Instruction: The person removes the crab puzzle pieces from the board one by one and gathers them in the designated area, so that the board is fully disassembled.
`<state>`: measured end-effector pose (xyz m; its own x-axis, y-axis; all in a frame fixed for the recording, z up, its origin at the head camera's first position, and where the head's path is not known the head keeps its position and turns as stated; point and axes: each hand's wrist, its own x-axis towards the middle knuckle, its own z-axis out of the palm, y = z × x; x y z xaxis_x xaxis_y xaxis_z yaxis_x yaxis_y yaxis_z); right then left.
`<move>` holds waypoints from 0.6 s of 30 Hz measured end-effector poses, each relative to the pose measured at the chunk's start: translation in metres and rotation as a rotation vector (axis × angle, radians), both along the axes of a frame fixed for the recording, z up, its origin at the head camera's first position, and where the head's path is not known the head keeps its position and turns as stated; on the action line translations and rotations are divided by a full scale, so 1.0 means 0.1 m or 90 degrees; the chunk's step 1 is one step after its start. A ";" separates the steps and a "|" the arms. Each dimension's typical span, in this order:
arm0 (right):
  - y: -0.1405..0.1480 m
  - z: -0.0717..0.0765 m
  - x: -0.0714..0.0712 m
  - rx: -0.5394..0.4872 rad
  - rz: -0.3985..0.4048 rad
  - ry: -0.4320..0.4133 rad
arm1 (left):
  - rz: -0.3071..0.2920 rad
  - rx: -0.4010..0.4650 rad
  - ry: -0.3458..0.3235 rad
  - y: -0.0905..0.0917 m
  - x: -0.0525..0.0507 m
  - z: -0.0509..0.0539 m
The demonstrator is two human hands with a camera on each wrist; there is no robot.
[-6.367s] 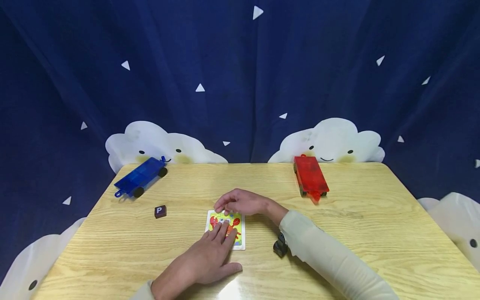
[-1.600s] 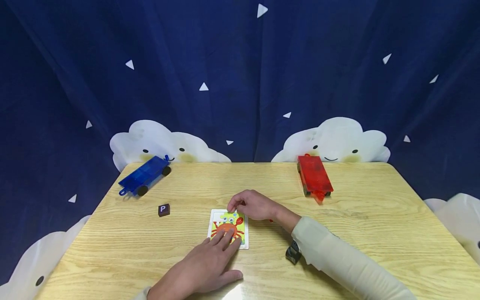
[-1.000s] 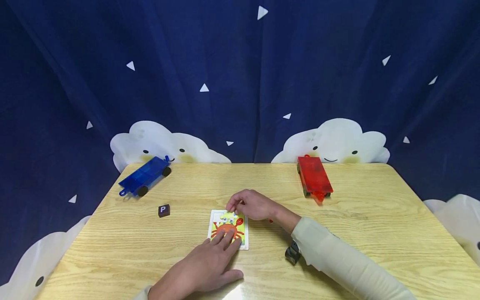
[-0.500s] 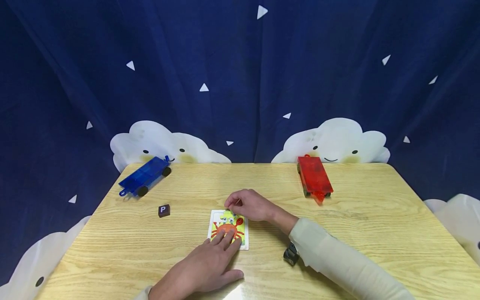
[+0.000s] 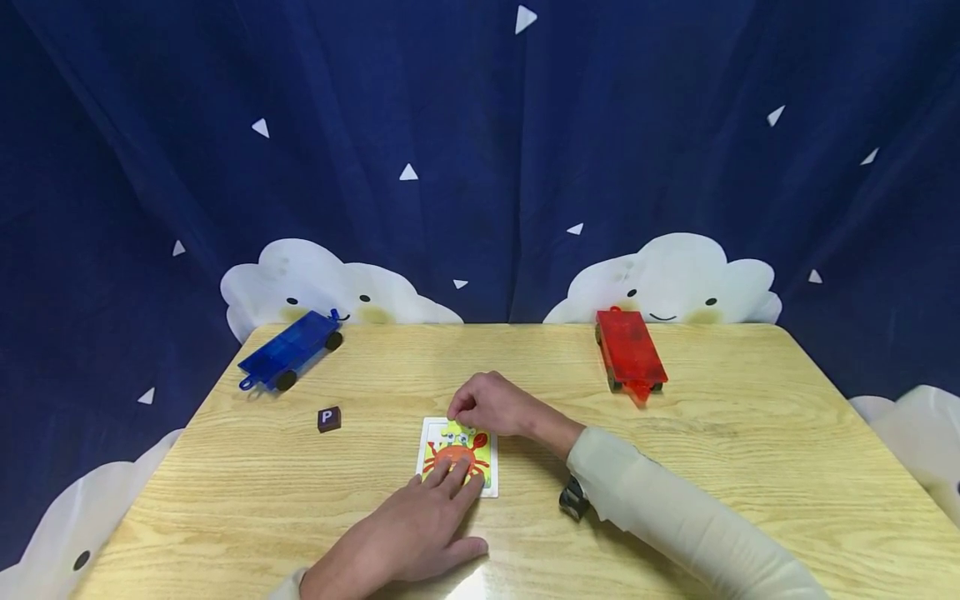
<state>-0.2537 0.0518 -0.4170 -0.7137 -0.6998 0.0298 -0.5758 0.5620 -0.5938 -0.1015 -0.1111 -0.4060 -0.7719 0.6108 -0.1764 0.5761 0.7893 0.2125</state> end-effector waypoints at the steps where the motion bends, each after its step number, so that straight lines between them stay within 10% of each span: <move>1: 0.00 0.01 0.00 0.005 -0.002 0.002 | 0.000 -0.001 -0.001 0.00 0.00 0.00; 18: 0.08 0.03 0.00 -0.015 0.078 -0.044 | -0.010 0.008 -0.006 0.00 -0.04 0.03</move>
<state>-0.2539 0.0594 -0.4141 -0.6245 -0.7810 0.0009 -0.5958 0.4756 -0.6472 -0.1053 -0.1113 -0.4026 -0.7608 0.6246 -0.1763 0.5859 0.7778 0.2275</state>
